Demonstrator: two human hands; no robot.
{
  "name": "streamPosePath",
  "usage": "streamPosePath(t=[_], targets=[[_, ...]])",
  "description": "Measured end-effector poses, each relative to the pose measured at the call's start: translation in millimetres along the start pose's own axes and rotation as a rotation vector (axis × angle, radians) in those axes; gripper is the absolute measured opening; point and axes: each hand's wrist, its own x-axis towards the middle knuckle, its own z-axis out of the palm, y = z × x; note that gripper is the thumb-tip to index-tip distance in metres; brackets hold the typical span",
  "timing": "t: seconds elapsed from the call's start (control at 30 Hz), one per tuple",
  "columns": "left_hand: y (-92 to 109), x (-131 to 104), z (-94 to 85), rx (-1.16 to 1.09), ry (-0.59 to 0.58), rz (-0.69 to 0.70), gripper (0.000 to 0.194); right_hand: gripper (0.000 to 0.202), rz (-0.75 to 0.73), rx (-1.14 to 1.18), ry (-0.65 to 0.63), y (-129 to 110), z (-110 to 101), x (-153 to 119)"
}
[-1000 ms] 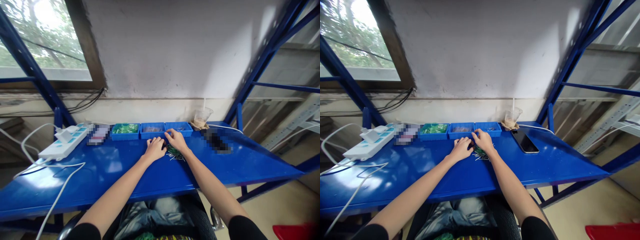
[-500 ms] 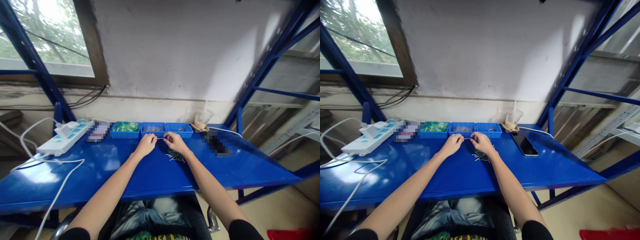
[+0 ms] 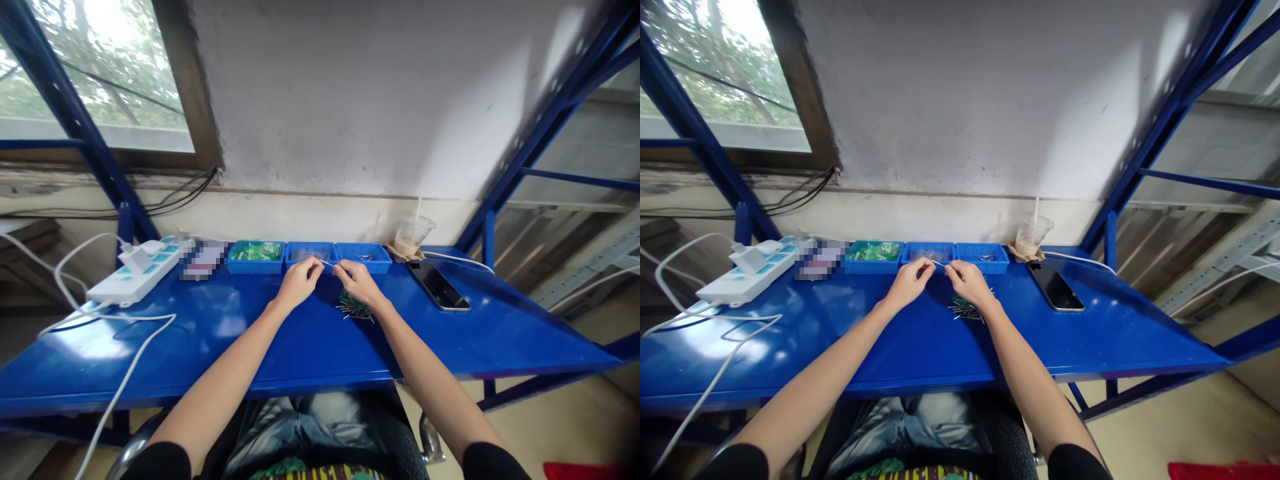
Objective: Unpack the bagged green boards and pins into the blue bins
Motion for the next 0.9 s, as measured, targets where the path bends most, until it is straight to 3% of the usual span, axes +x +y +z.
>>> streamPosePath(t=[0.1,0.23,0.43,0.57,0.63,0.73,0.8,0.9], targets=[[2.1,4.3,0.2,-0.034,0.070,0.022,0.018,0.032,0.032,0.054,-0.030,0.3,-0.7,0.3],[2.4,6.9,-0.6,-0.021,0.039,0.069,0.016,0.031,0.040,0.075,-0.050,0.1,-1.7,0.1],[5.7,8.5,1.5,-0.022,0.054,-0.045,0.032,0.019,-0.022,-0.028,0.089,1.1,-2.8,-0.5],[6.1,16.3,10.6,-0.062,-0.008,-0.081,0.036,0.019,0.003,-0.113,0.143,4.8,-10.1,2.4],[4.8,18.3,18.9,-0.019,-0.088,-0.067,0.034,0.024,0.100,-0.200,0.222,12.4,-17.6,4.6],[4.1,15.0,33.9,0.215,-0.216,0.017,0.024,0.035,0.392,-0.371,0.392,32.0,-31.0,4.8],[5.9,10.1,42.7,0.400,-0.307,0.061,0.029,0.040,0.566,-0.431,0.466,45.7,-38.0,1.6],[10.8,3.8,49.4,0.596,-0.397,0.056,0.031,0.041,0.630,-0.419,0.494,55.5,-39.9,-4.7]])
